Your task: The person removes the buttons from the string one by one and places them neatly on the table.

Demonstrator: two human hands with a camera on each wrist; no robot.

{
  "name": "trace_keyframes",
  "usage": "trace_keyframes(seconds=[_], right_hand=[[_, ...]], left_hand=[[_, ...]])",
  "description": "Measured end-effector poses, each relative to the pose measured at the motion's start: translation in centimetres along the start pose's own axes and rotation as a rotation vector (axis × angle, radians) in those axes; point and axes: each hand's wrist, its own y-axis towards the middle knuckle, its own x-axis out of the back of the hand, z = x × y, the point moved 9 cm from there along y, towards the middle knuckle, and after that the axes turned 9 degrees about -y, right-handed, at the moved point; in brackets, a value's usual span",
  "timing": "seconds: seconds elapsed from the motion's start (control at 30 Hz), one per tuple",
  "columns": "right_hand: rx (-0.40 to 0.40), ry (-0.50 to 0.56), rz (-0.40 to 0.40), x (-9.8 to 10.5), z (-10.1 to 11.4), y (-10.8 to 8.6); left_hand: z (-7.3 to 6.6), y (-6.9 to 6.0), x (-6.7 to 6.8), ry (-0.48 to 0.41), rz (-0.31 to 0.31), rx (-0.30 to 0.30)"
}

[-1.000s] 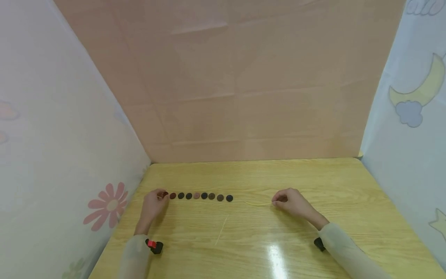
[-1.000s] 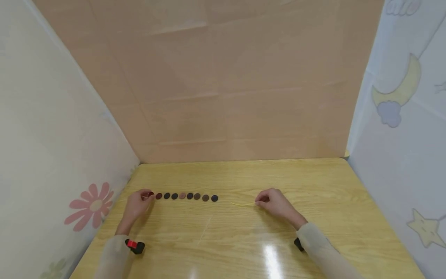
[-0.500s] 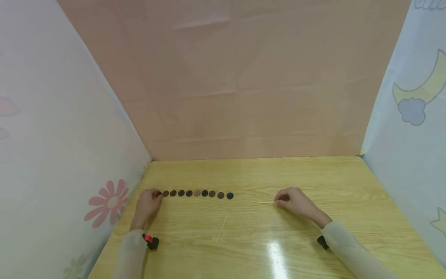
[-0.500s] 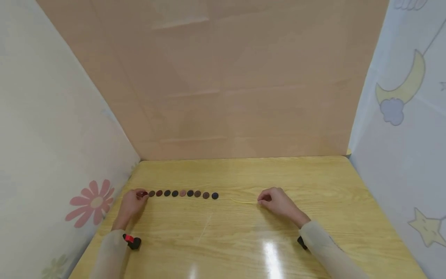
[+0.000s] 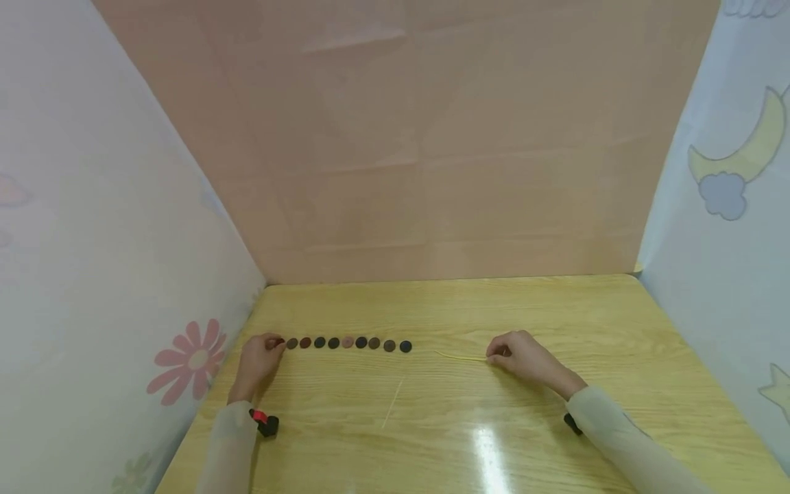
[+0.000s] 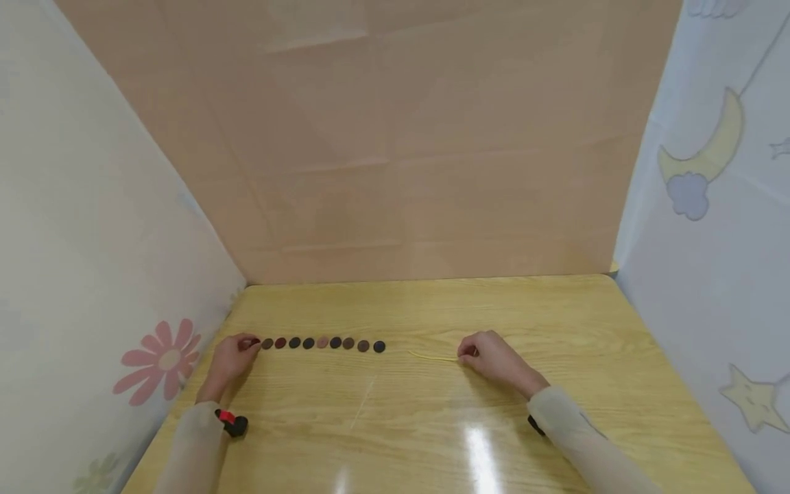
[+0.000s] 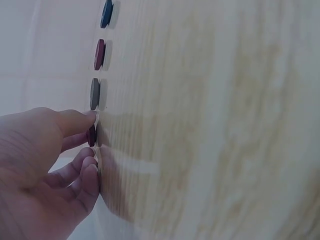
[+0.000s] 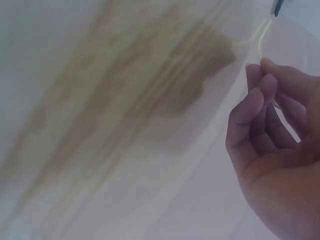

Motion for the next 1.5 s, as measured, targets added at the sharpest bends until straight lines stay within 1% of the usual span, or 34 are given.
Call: trace_keyframes(seconds=[0.13,0.23,0.47,0.7,0.97,1.03,1.23,1.5], right_hand=[[0.017,-0.024,0.012,-0.1,0.2,0.1],[0.030,-0.040,0.010,0.0,0.3,0.2],[0.053,-0.079,-0.003,0.3,0.5,0.3],[0.048,-0.125,-0.012,0.5,0.0,0.3],[0.037,-0.177,-0.051,0.9,-0.4,-0.2],[0.030,-0.180,-0.059,1.0,-0.5,-0.2],[0.046,-0.182,-0.062,1.1,-0.2,-0.1],[0.035,-0.151,-0.046,1.4,0.1,-0.9]], left_hand=[[0.2,0.0,0.1,-0.013,0.004,0.001],[0.2,0.1,0.1,-0.006,0.007,-0.007],[0.7,0.4,-0.1,-0.005,0.033,0.015],[1.0,0.1,-0.3,-0.019,0.038,0.014],[1.1,-0.2,-0.3,-0.010,0.031,0.017],[1.1,-0.2,-0.2,-0.012,0.023,0.012],[1.2,-0.2,0.2,-0.015,0.009,0.004],[1.4,-0.3,-0.3,-0.030,0.031,0.024]])
